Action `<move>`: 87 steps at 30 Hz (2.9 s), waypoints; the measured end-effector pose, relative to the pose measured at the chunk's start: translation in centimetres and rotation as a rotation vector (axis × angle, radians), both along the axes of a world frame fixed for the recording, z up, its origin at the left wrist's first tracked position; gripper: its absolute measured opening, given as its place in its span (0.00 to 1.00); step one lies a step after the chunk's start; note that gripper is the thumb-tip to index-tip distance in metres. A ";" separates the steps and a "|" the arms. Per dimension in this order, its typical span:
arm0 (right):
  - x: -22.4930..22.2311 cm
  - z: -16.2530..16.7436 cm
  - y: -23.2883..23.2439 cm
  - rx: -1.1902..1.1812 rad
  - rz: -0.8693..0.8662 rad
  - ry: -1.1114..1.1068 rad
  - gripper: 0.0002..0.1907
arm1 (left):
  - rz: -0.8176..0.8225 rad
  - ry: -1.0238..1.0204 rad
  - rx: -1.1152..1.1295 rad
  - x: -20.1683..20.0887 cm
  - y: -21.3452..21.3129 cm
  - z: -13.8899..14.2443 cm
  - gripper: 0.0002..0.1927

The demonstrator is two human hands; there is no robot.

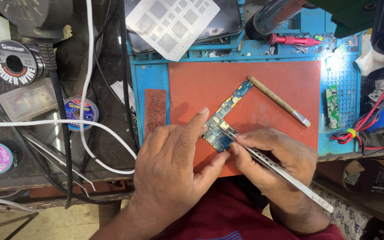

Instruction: The person uses a metal pick tool to scrape and clean a small blue circuit board on a red mat. They then switch to a soldering iron to work on the same board, applying heat to specific areas. The workspace contains various electronics repair tools and components.

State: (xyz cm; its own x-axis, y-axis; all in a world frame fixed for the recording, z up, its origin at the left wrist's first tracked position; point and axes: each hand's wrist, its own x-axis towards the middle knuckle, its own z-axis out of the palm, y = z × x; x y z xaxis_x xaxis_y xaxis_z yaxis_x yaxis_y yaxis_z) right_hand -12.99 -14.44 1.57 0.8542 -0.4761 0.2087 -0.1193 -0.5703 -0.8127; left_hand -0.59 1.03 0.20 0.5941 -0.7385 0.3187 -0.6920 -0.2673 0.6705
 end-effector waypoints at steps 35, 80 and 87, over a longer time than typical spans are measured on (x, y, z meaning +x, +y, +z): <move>0.1 -0.2 0.0 0.015 -0.017 0.026 0.11 | 0.006 -0.002 -0.003 0.0 0.0 0.0 0.37; 0.1 -0.5 0.3 0.019 -0.041 0.026 0.12 | -0.005 0.038 -0.078 -0.1 0.2 -0.4 0.26; 0.2 -0.7 0.4 -0.009 -0.086 0.024 0.11 | -0.003 0.047 -0.072 -0.1 0.1 -0.4 0.27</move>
